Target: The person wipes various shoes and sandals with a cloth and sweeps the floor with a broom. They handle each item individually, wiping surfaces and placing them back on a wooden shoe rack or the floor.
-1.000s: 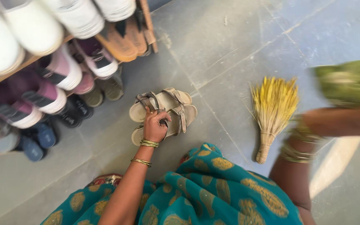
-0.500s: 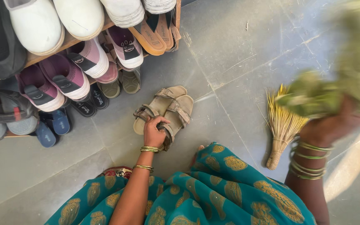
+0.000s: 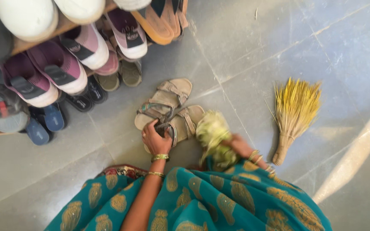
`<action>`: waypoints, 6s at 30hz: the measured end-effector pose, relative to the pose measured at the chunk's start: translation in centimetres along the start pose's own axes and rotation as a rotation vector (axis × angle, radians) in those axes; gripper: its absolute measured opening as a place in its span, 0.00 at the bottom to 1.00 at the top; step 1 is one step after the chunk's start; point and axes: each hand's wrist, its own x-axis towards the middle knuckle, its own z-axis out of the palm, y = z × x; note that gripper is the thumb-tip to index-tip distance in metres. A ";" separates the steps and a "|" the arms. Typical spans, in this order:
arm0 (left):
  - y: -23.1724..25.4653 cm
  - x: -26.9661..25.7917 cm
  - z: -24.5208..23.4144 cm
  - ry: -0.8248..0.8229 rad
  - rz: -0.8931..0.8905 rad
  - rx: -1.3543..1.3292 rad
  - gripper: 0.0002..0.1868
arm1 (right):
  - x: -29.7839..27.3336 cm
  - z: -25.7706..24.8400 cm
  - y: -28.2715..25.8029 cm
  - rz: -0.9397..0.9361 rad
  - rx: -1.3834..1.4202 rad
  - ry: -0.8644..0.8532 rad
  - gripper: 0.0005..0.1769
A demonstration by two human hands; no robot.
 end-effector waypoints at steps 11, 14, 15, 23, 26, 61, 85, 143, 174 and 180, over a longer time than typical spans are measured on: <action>-0.7 7.2 3.4 -0.444 0.239 0.296 0.30 | -4.3 -4.5 2.6 -0.063 -0.505 0.695 0.32; 0.5 6.3 3.6 -0.289 0.215 0.187 0.23 | -3.2 -1.4 6.1 -0.050 -0.564 0.595 0.43; 1.0 5.6 3.8 -0.271 0.137 0.143 0.23 | -2.9 -0.1 6.9 -0.011 -0.558 0.602 0.43; 6.2 8.7 9.5 0.164 -0.032 -0.279 0.20 | -3.5 2.0 8.5 0.136 -0.573 0.624 0.45; 7.3 12.3 12.3 0.267 -0.106 -0.477 0.20 | -3.9 1.4 8.2 0.114 -0.612 0.589 0.49; -0.1 22.8 14.5 0.064 -0.104 -0.261 0.33 | -4.4 0.6 9.6 0.257 -0.607 0.410 0.50; -14.1 33.0 5.8 0.069 -0.460 0.412 0.41 | -3.9 0.1 12.4 0.241 -0.590 0.400 0.55; 6.0 34.2 14.6 -0.686 0.325 0.695 0.36 | -4.1 0.1 11.5 0.293 -0.634 0.361 0.53; 5.2 14.9 10.9 -0.574 0.496 0.491 0.46 | -1.2 -1.0 8.7 0.356 -0.736 0.415 0.51; 2.4 8.6 0.2 -0.839 0.311 0.629 0.44 | 0.5 -1.9 0.3 0.129 -0.739 0.364 0.50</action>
